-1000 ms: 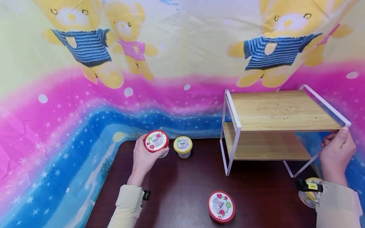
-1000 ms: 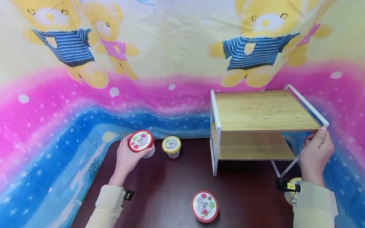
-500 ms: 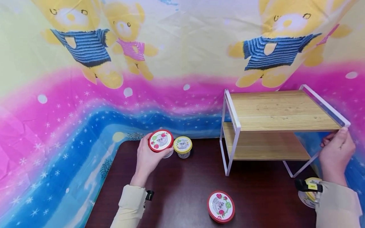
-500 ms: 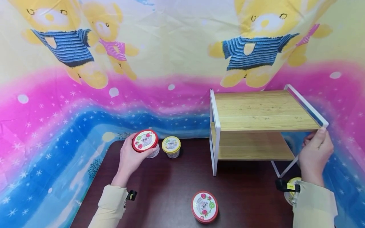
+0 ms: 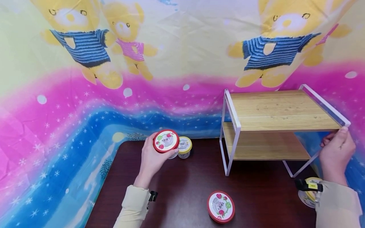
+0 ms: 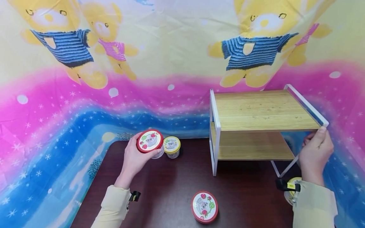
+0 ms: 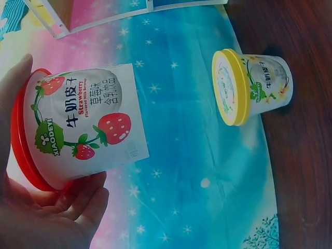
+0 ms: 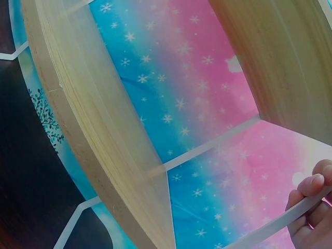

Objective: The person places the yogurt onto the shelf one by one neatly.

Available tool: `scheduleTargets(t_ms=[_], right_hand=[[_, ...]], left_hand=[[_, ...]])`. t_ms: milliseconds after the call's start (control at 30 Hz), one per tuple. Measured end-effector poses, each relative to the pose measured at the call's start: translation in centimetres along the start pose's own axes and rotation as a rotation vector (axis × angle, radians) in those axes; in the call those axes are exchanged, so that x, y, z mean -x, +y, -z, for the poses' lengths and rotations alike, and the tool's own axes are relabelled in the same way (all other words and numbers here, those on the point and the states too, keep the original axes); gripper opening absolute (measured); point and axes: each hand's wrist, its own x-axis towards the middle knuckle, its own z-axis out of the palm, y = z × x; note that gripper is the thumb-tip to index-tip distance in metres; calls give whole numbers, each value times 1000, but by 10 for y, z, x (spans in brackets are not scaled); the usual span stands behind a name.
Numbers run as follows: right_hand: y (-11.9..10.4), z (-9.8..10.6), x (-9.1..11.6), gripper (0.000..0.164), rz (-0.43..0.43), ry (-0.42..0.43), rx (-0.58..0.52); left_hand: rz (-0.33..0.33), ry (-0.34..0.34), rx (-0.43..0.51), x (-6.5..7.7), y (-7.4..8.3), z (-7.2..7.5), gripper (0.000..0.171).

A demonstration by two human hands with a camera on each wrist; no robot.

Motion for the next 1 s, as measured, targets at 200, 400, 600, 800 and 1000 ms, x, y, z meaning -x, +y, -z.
scheduleTargets(t_ms=[200,400,600,800,1000], right_hand=[[1,0,-1,41,1,13,-18],[1,0,1,42,4,10,-13],[2,0,0,42,15,3,-16],[-1,0,-1,41,2,1,-29],[0,0,-1,42,21,3,-27]], left_hand=[[3,-3,-4,1,2,-1,96],[-5,-6,-12,2,3,-2,99],[5,-20,-3,4,6,-4,98],[-14,-27,-1,5,10,-8,99],[-36,-40,4,8,14,-12,99]])
